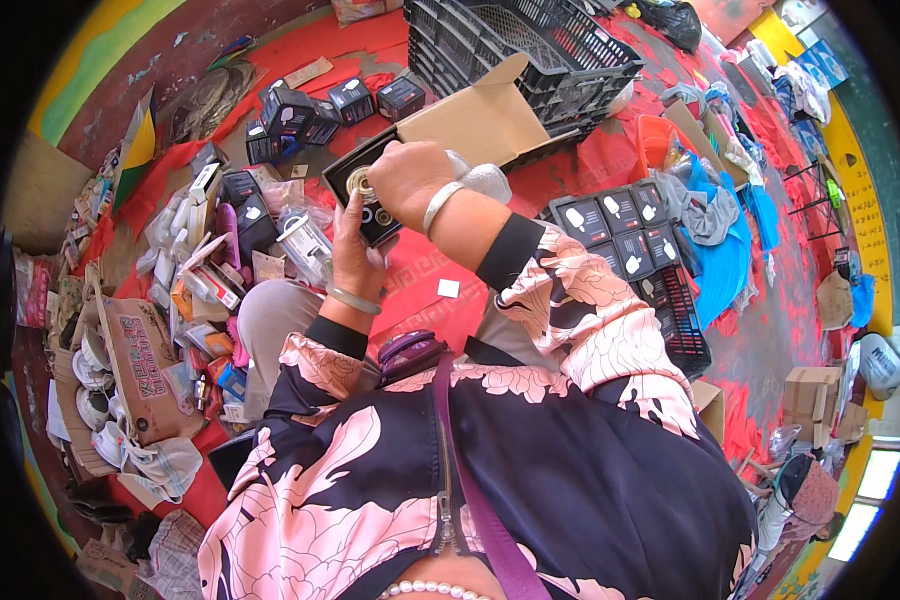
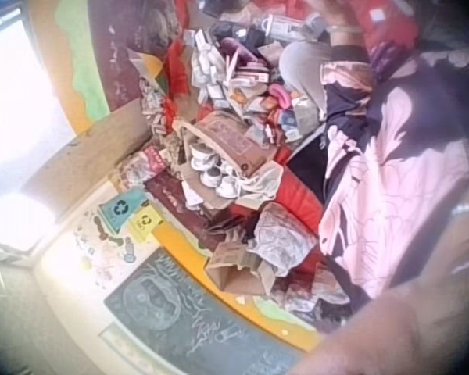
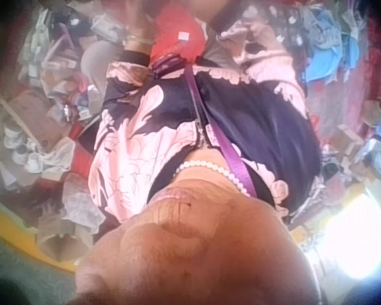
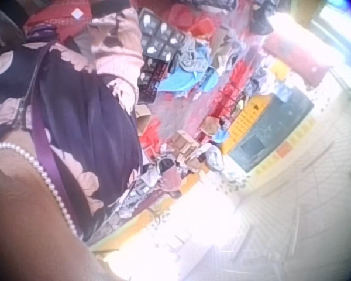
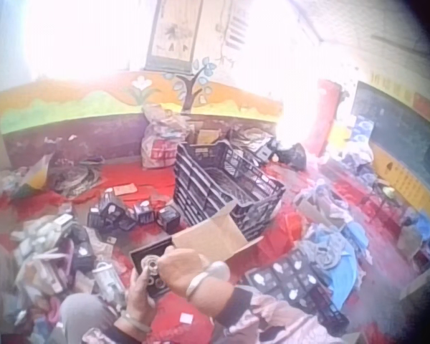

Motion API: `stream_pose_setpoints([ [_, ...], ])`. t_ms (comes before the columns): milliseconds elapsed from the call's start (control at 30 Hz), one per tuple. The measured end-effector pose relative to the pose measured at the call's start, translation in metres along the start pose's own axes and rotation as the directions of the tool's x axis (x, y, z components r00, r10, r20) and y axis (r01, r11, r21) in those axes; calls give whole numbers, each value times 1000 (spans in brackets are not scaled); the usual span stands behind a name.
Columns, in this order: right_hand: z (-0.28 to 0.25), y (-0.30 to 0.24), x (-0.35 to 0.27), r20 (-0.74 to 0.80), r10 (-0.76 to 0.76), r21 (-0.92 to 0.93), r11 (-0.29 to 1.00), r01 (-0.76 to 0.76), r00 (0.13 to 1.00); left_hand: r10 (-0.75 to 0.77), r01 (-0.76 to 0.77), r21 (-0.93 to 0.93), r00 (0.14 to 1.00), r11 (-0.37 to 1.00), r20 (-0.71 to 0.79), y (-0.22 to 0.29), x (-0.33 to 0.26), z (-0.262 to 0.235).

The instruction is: The person wipes several light bulb boxes and individual light bulbs with a cloth before placing them into a plastic crate.

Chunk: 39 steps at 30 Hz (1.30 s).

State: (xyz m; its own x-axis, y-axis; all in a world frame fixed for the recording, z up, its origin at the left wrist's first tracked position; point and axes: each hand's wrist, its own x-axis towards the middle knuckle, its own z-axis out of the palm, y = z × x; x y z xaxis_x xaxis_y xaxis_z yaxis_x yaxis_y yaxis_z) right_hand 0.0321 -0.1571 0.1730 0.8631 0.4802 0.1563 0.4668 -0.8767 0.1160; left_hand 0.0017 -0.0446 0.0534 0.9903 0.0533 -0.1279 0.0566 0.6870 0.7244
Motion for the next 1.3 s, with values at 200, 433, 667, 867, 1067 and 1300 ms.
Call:
stream_pose_setpoints([
  [200,-5,-3,-2,0,-15,38,999,15,1000,-107,106,-127,994,986,7,2,3,-3],
  [433,-24,52,-71,0,136,903,427,-58,991,-250,238,-83,947,968,-201,35,-2,1],
  [667,57,114,-68,431,226,651,-748,-128,874,-210,193,-145,972,970,-109,51,-7,5],
  [867,37,92,-60,247,236,845,-527,-90,940,-272,267,-58,955,962,-116,49,-11,2],
  [1067,-6,55,-44,89,-44,995,50,-87,995,-275,272,-55,961,961,-44,29,-2,-16],
  [1300,43,73,-28,184,181,899,366,-240,966,58,-168,468,969,868,240,-2,1,-60],
])
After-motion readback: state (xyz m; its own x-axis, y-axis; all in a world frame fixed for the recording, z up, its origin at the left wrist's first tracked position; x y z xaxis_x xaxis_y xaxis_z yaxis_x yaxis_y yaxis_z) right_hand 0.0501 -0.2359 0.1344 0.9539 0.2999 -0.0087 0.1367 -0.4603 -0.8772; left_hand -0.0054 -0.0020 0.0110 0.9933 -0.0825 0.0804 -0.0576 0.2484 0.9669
